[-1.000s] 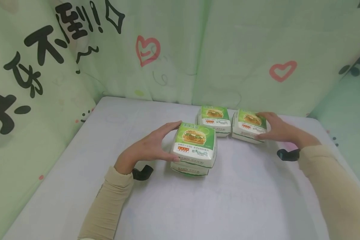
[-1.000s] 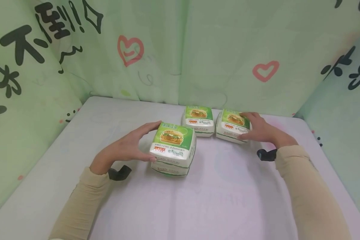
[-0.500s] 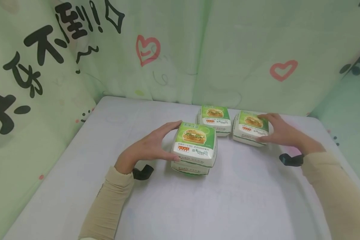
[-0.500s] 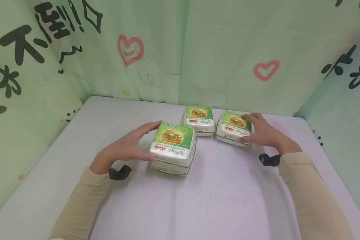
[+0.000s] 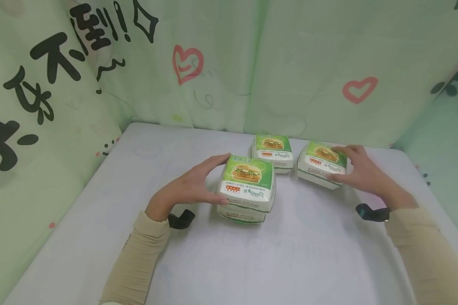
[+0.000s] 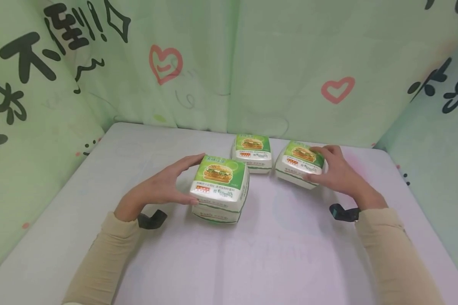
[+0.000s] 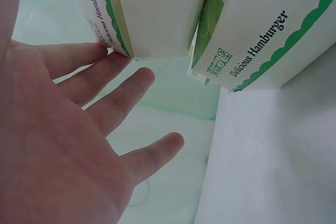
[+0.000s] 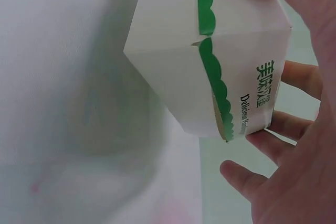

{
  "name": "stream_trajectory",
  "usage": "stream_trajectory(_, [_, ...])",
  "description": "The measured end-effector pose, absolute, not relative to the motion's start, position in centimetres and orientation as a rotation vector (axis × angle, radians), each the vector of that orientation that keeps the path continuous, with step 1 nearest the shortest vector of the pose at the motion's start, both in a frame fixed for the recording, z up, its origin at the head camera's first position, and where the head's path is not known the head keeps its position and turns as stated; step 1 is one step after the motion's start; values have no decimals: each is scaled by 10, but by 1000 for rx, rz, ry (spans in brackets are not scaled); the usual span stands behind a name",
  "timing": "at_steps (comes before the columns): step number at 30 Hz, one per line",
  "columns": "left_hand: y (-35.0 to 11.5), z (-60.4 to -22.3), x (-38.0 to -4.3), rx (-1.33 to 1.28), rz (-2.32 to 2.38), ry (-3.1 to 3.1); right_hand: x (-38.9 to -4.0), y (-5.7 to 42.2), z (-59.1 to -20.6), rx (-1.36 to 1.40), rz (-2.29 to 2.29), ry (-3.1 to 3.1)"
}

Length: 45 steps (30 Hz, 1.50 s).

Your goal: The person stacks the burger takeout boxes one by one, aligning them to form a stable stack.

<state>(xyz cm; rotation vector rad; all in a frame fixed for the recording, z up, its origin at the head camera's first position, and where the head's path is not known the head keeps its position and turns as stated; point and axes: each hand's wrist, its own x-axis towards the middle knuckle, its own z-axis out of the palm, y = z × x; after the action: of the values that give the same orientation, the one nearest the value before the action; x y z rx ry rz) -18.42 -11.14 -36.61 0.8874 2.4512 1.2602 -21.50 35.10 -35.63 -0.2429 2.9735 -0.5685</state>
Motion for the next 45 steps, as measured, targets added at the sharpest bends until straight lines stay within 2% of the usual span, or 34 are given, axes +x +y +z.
stream_trajectory(25, [-112,-365,-183,902,1268,2455,-184,332,-360,-261,-986,3009])
stream_trajectory(38, [-111,-366,-182,897,1266,2447,-172,315,-356,-421,-1224,3052])
stream_trajectory(45, [-109,-368,-183,905,1273,2436,-165,308,-355,-405,-1277,3067])
